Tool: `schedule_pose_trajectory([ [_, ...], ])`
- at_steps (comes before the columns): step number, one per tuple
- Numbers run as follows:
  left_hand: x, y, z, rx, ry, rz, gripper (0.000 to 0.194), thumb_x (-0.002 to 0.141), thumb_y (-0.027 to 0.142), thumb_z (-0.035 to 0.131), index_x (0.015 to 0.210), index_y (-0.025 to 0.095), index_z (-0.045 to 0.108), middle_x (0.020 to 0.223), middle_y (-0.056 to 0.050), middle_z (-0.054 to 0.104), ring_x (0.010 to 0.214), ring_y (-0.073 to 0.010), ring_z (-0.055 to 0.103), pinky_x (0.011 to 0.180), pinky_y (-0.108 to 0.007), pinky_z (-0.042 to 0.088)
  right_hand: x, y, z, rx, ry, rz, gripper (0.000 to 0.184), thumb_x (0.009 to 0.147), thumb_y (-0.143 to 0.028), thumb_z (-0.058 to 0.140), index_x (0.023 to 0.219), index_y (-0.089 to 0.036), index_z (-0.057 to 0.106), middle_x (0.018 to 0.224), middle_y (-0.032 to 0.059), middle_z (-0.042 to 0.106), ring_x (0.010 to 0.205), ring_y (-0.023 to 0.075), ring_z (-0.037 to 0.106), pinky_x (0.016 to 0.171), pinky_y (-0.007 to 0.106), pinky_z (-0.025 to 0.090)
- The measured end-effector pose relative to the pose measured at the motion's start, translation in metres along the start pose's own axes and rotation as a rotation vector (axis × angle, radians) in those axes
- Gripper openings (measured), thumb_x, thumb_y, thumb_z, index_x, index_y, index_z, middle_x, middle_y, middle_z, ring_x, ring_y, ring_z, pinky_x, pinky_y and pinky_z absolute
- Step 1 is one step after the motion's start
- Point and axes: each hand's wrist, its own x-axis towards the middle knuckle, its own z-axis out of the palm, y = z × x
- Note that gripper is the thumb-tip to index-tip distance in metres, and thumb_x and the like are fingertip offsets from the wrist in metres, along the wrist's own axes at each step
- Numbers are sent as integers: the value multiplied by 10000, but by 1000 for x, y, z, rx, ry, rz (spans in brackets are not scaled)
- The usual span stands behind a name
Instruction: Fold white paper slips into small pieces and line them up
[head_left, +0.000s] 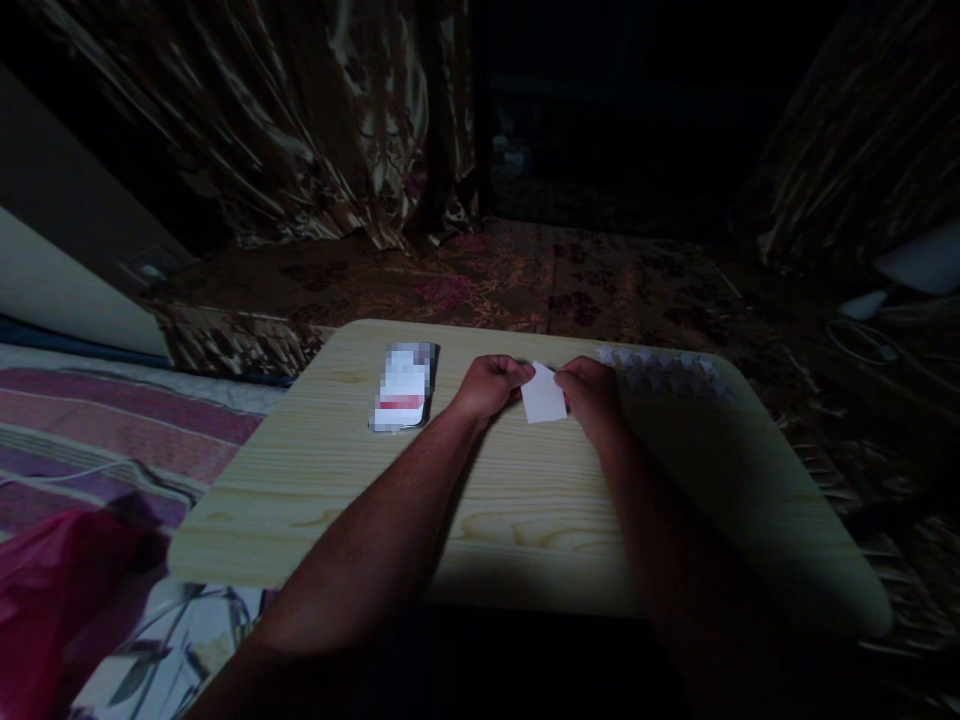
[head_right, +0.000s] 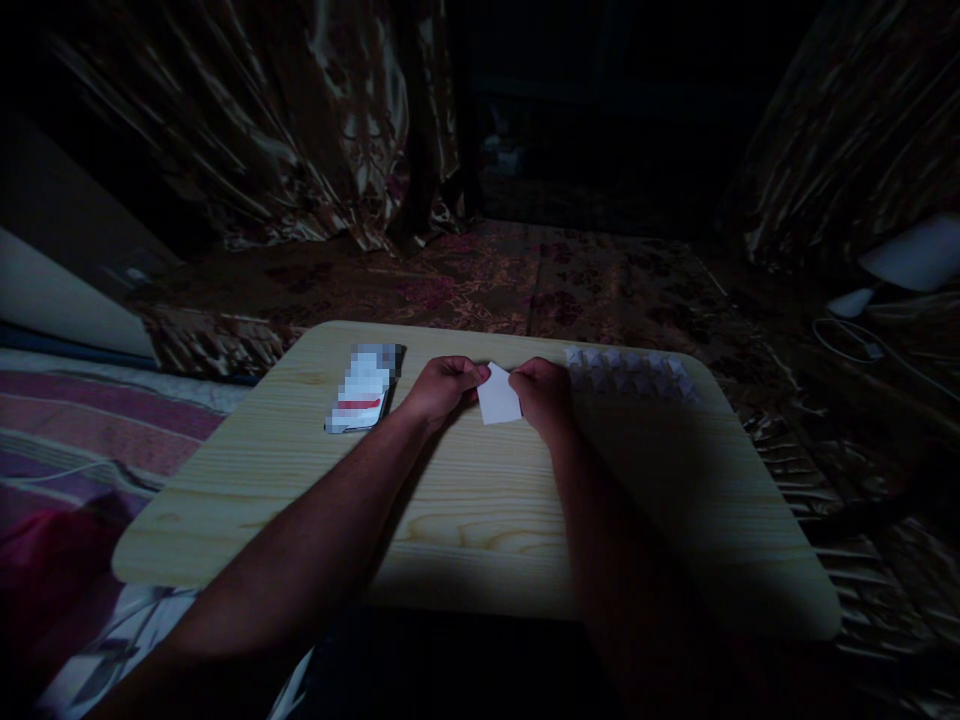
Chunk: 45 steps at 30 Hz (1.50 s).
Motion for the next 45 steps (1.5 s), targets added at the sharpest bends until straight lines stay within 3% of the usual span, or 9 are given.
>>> schedule_pose_trajectory([
  [7,-1,-2,-3,135,-60,79,400,676,507,739,613,139,597,522,-5,541,453,-74,410,451,-229,286,4,5,0,-16,40,-9,122,657,-314,594,651,-196,622,474,-28,554,486,146,522,453,237,359],
  [21,2,-7,-3,135,9,47,280,641,373,762,643,146,599,546,-2,555,459,-79,424,459,-228,314,3,4,1,-12,47,-9,102,668,-303,591,655,-205,618,496,-19,576,497,152,537,461,243,381],
  [29,1,-3,-3,93,-21,39,277,625,369,772,698,139,636,600,-18,599,496,-89,473,490,-225,342,2,0,-1,-2,70,2,125,677,-314,584,685,-198,628,522,-14,597,502,154,549,471,244,402],
  [34,1,-2,-1,79,58,33,222,624,314,746,681,148,610,598,-4,593,498,-89,471,491,-222,342,2,1,0,37,57,-21,129,686,-309,579,696,-191,630,511,-22,583,480,142,537,465,236,396],
  [40,-1,0,5,19,188,92,188,673,316,693,730,164,598,597,16,561,505,-93,470,471,-217,335,-2,4,5,10,-55,-99,142,713,-310,567,716,-184,632,564,-19,608,519,125,529,504,224,385],
  [45,-4,2,9,-29,182,154,236,687,351,710,789,158,619,626,13,584,513,-89,492,474,-213,365,-5,4,7,4,-115,-89,127,706,-304,581,708,-183,621,527,-34,571,491,113,486,499,223,361],
])
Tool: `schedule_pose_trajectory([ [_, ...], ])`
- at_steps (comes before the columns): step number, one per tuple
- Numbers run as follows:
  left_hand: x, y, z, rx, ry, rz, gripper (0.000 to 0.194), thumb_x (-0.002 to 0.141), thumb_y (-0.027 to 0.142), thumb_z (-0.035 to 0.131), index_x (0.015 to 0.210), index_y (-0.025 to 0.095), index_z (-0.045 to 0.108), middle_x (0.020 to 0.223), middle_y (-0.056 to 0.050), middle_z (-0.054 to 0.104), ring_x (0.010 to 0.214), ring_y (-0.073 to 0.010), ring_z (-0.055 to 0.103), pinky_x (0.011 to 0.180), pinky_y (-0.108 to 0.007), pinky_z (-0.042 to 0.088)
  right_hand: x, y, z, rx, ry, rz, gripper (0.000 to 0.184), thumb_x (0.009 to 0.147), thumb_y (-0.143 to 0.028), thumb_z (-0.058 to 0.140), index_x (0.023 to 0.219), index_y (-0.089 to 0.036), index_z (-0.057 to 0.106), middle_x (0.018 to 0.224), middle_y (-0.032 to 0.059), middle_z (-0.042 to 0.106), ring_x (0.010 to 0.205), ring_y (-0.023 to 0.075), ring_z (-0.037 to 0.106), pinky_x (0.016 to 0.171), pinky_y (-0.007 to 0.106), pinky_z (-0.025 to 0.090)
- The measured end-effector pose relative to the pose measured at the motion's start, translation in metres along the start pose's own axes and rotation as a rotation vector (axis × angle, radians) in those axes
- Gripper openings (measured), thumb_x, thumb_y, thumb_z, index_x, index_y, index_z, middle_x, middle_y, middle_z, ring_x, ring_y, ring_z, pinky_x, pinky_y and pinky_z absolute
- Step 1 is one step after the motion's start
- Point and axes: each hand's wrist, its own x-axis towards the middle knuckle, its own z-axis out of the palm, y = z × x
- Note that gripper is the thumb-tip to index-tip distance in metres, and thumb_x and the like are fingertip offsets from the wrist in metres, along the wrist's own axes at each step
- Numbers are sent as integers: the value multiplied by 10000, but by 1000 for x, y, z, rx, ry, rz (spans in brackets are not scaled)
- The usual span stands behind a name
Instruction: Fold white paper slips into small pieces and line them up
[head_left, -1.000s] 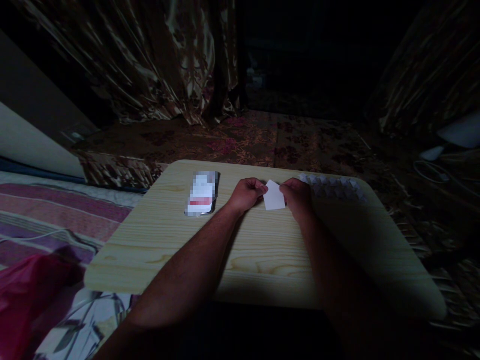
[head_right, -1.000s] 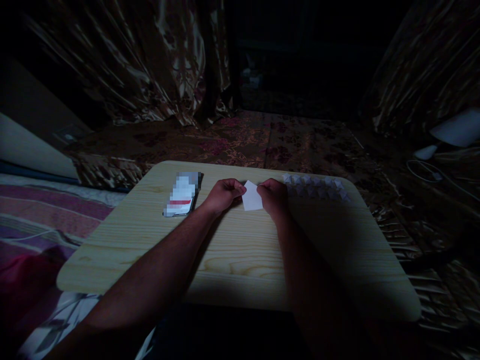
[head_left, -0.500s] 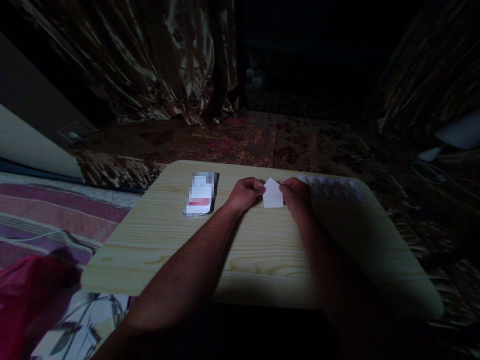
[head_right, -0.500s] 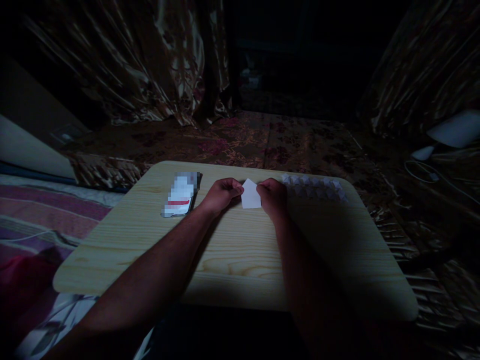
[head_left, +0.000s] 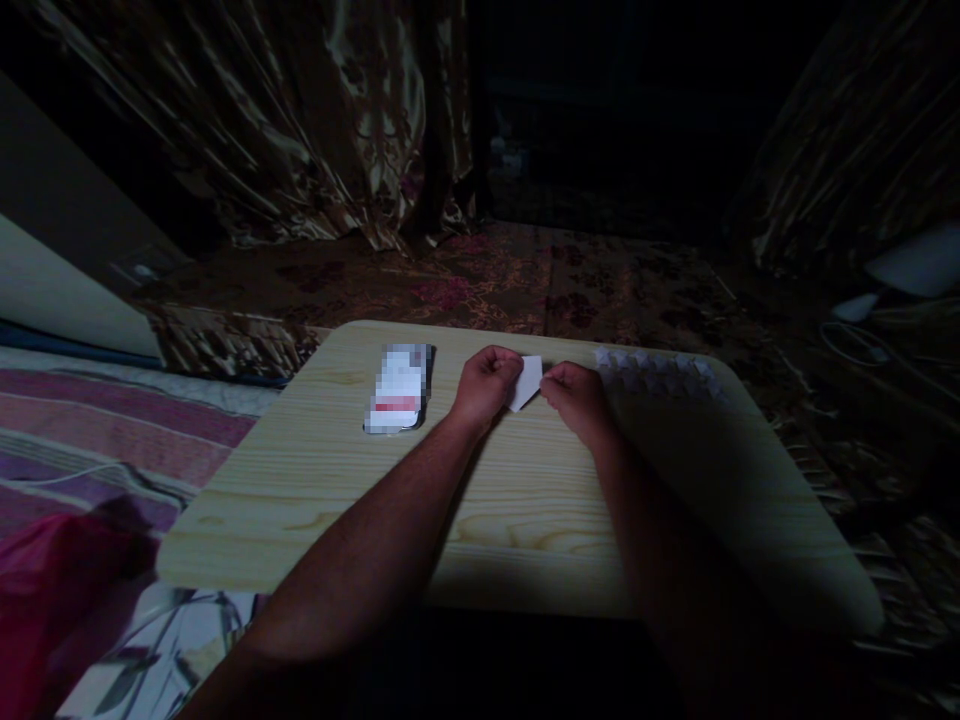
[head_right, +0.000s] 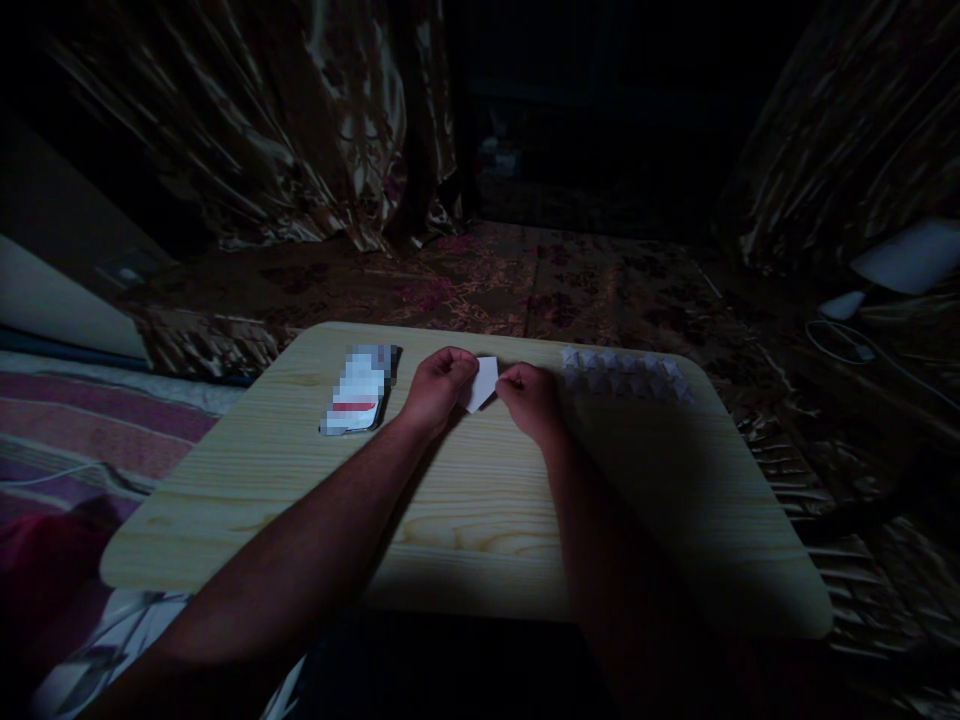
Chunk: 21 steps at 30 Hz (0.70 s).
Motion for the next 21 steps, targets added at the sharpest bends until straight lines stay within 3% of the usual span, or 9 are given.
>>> schedule_pose_trajectory([
  [6,-1,4,-2,90,34,18,286,622,302,763,823,142,636,637,4,615,517,-104,541,483,-217,414,1,0,0,46,-44,30,114,685,-291,611,681,-176,616,530,-30,568,488,108,486,478,217,350],
  [11,-2,4,-2,175,-36,50,297,642,314,750,861,138,656,668,-7,639,512,-96,535,473,-208,399,4,-1,-3,125,27,63,183,693,-327,624,779,-167,650,579,-12,614,502,119,522,478,223,382],
  [21,-1,-1,-5,217,-119,109,289,662,295,739,894,140,661,671,-7,640,518,-96,534,481,-206,388,6,1,-5,167,28,76,114,673,-277,596,711,-175,630,555,-17,617,479,116,520,460,220,380],
])
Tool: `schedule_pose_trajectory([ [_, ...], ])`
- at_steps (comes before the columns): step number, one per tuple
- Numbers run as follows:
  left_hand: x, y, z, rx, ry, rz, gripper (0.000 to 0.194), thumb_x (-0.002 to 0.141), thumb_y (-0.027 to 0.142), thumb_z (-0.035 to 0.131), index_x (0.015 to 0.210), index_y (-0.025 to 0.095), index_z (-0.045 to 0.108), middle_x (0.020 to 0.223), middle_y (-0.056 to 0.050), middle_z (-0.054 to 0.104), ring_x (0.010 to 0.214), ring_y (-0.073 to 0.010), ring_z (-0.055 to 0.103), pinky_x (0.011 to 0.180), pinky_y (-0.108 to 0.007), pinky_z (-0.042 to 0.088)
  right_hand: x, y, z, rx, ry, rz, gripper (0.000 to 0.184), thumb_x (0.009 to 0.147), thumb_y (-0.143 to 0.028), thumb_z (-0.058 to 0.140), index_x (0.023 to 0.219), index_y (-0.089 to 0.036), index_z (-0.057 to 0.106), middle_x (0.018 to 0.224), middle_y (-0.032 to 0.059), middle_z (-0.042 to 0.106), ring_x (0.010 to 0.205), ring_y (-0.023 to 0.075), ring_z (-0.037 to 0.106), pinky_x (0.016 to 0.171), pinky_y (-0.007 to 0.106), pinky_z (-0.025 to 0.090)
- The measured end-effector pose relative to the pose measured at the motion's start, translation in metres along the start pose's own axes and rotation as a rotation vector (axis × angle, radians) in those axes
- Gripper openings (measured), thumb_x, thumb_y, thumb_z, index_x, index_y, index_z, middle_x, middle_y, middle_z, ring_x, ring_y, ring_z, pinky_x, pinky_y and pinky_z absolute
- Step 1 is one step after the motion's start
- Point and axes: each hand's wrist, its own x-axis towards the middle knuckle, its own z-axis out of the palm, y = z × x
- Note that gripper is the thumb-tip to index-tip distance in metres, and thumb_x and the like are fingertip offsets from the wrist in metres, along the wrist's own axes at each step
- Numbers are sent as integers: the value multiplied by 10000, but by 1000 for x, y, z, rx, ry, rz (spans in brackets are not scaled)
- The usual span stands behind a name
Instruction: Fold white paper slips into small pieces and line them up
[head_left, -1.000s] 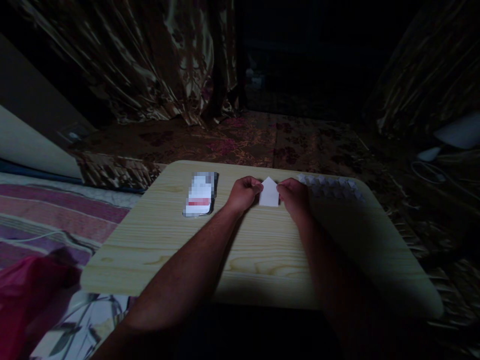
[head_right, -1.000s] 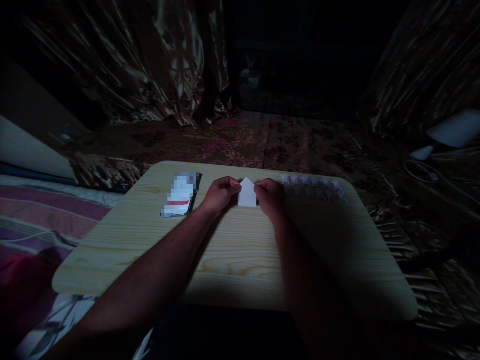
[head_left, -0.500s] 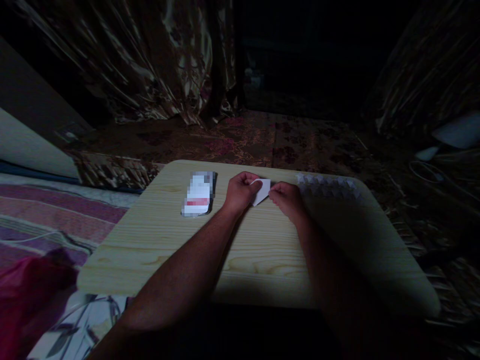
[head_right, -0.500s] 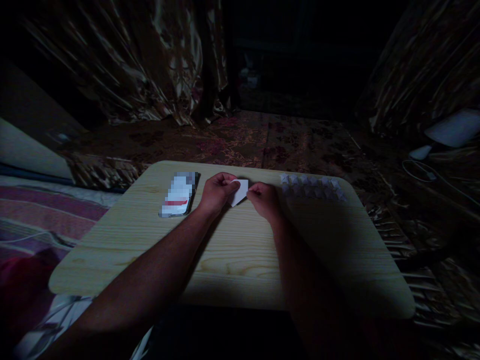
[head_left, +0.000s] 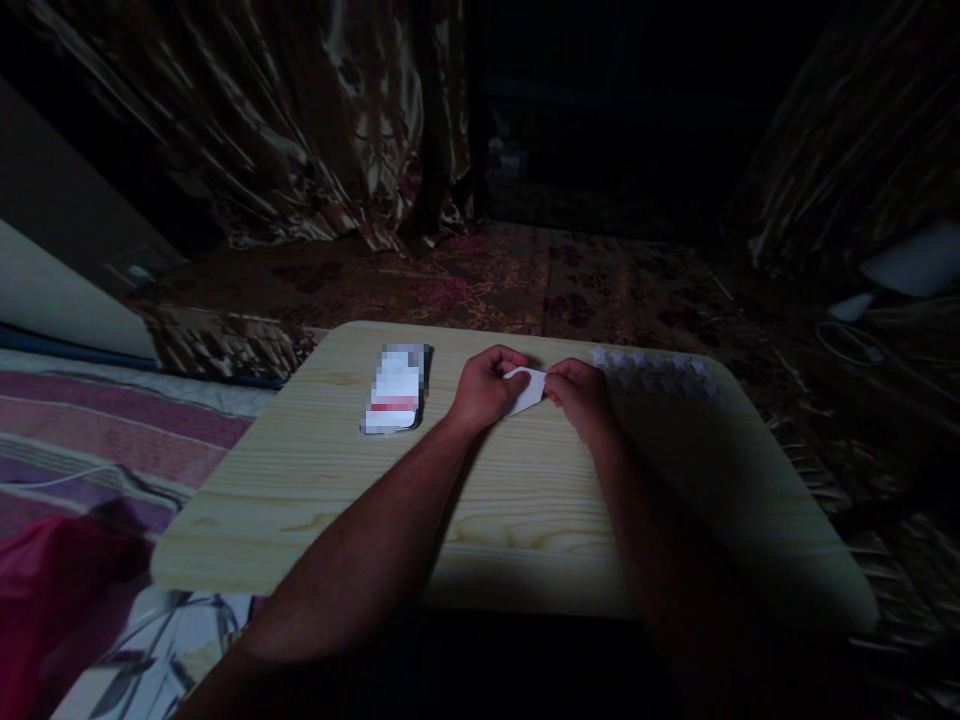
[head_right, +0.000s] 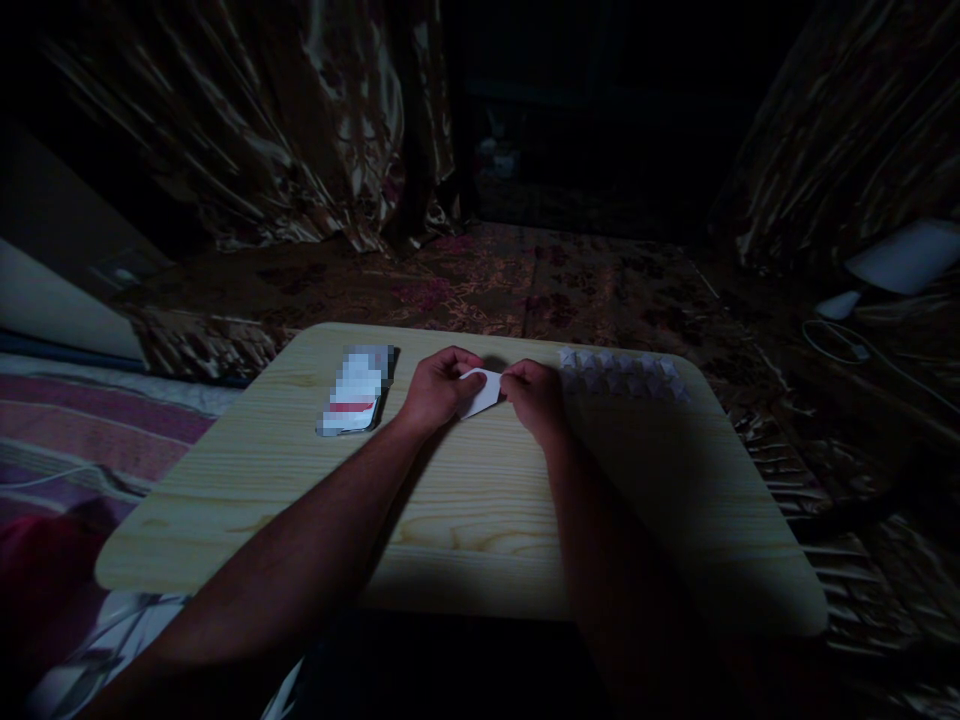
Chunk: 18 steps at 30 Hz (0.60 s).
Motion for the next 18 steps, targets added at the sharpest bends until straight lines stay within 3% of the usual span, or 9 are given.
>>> schedule_pose_trajectory([
  [12,-1,3,1,-34,-31,-19,268,655,283,748,859,138,652,669,-8,645,520,-97,546,483,-208,402,-1,0,0,-25,35,-53,91,667,-266,581,653,-184,620,523,-28,585,478,116,491,450,225,348],
  [18,0,4,-2,-46,-51,-38,258,655,276,749,847,138,647,667,-9,649,517,-98,550,479,-206,402,-1,-2,-1,-25,-14,1,134,675,-299,596,709,-178,640,556,-17,613,479,119,510,462,229,376],
])
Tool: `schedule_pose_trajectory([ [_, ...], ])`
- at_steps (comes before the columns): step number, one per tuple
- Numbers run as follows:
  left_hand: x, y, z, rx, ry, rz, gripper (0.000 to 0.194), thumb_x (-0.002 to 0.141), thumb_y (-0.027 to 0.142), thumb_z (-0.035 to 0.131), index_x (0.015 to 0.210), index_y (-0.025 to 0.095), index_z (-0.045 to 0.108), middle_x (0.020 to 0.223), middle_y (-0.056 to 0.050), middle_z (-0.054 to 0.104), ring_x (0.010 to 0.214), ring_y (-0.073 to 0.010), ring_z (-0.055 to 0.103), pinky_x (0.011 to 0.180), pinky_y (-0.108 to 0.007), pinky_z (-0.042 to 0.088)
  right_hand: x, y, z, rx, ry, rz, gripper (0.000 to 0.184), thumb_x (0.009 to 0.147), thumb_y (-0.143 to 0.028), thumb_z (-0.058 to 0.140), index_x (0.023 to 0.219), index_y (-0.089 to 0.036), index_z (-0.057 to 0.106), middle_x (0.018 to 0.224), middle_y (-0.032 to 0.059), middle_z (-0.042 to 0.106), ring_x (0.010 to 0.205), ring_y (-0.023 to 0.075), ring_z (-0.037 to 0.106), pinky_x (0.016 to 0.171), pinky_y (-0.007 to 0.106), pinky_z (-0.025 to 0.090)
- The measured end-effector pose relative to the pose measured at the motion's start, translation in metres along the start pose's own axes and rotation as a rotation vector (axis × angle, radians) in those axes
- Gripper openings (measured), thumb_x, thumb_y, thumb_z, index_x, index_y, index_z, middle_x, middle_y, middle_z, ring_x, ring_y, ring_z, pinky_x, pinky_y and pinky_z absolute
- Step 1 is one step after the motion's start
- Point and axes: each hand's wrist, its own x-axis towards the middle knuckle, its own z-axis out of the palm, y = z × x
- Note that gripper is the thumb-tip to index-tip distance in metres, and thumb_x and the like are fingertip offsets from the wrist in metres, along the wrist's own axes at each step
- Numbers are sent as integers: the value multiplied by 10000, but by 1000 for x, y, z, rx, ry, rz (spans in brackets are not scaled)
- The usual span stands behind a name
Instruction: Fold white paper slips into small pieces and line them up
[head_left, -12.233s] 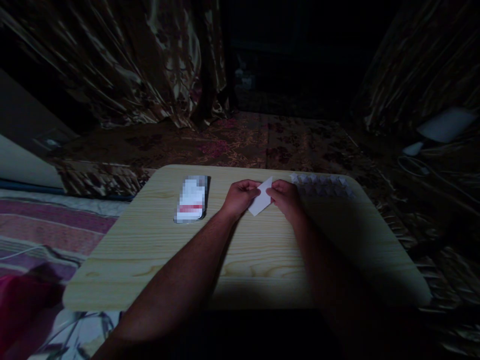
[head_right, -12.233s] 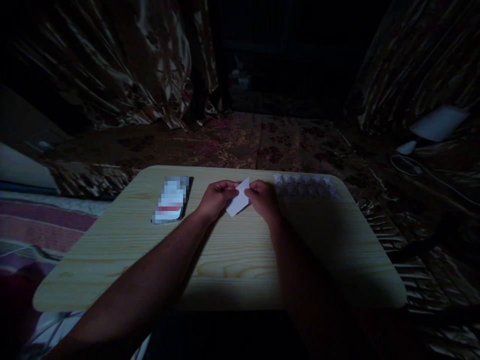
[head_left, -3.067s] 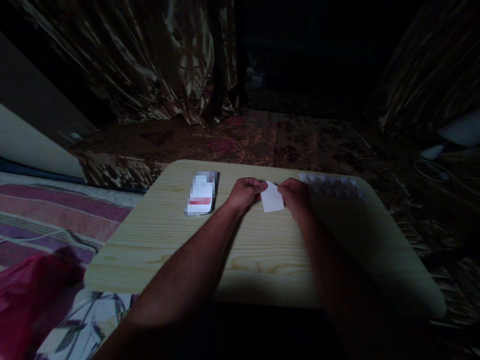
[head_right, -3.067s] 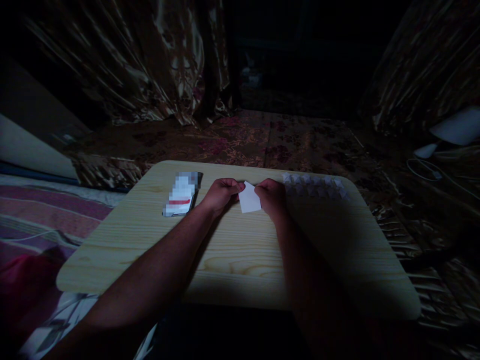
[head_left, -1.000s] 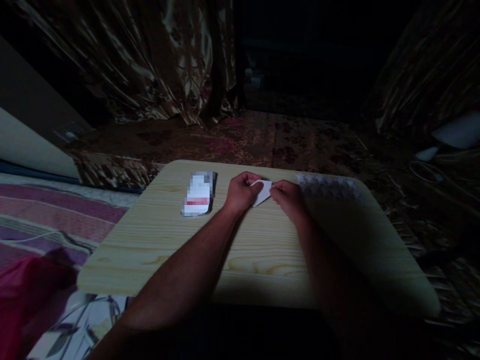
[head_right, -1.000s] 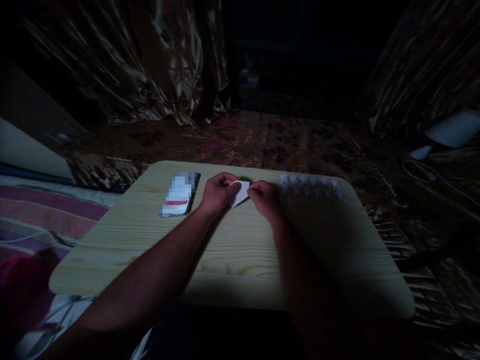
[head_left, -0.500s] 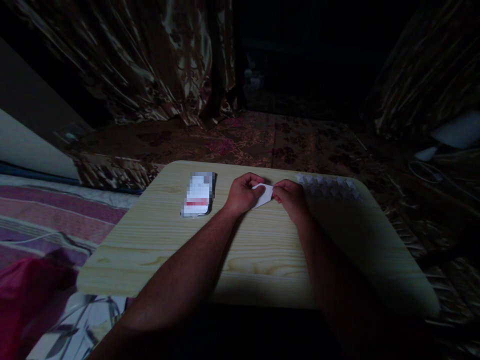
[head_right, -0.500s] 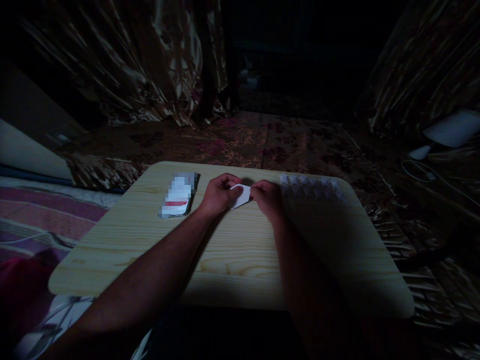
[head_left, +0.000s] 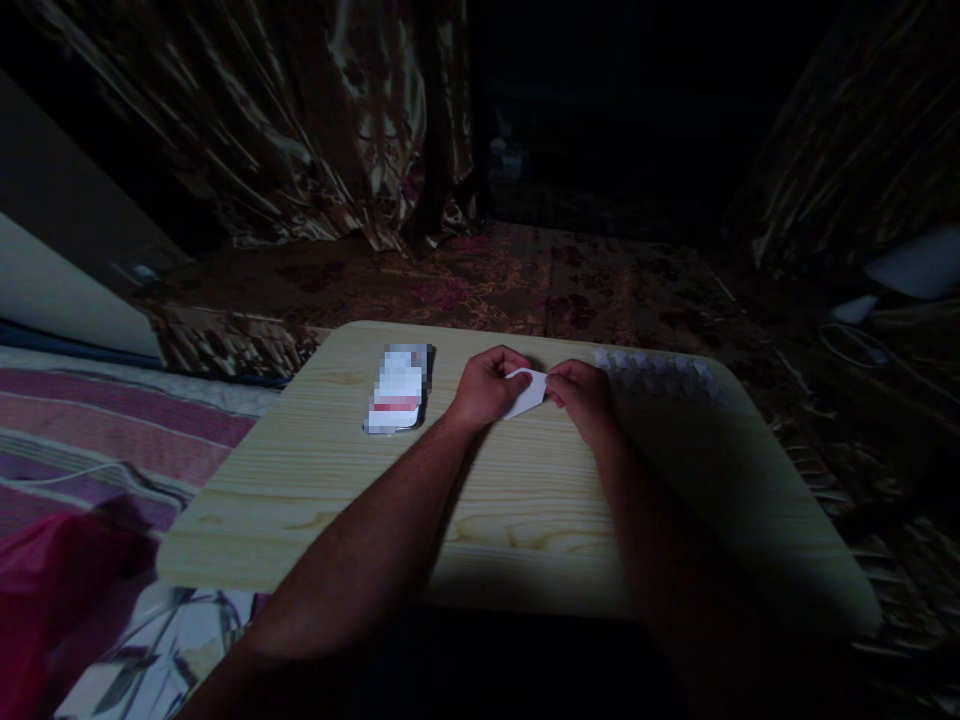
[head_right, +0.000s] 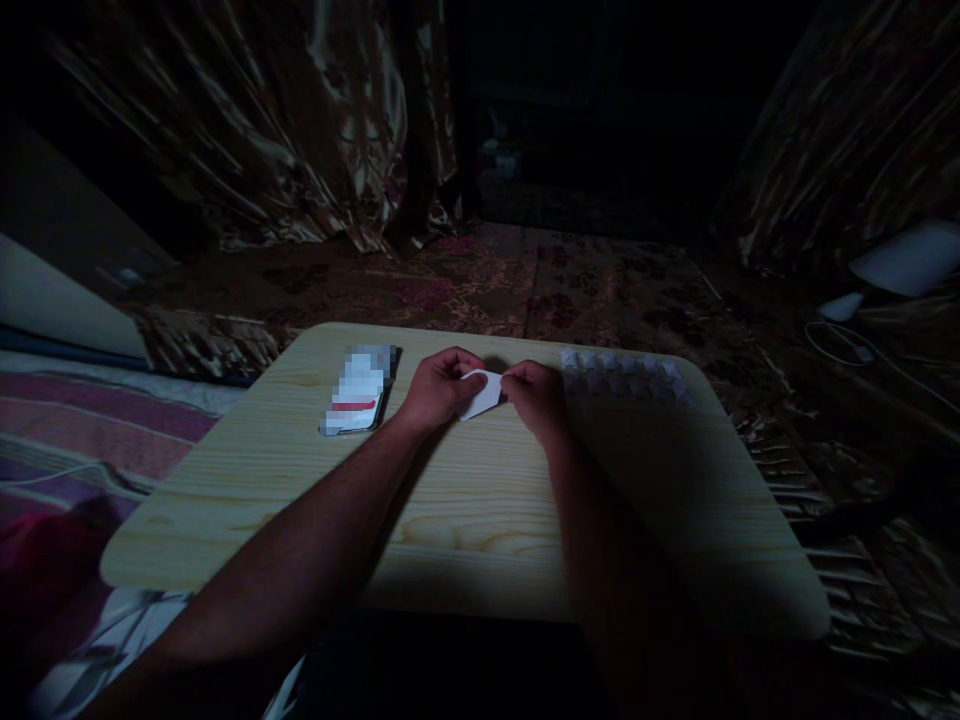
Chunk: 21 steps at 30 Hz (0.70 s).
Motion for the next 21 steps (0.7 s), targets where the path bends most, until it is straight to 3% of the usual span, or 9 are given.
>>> schedule_pose_trajectory([
  [21,-2,1,1,26,-60,35,241,622,256,763,802,134,659,721,-24,666,591,-110,579,537,-218,434,-2,-2,0,-90,-43,-47,130,674,-280,592,720,-175,654,520,-31,581,477,115,500,483,226,370],
])
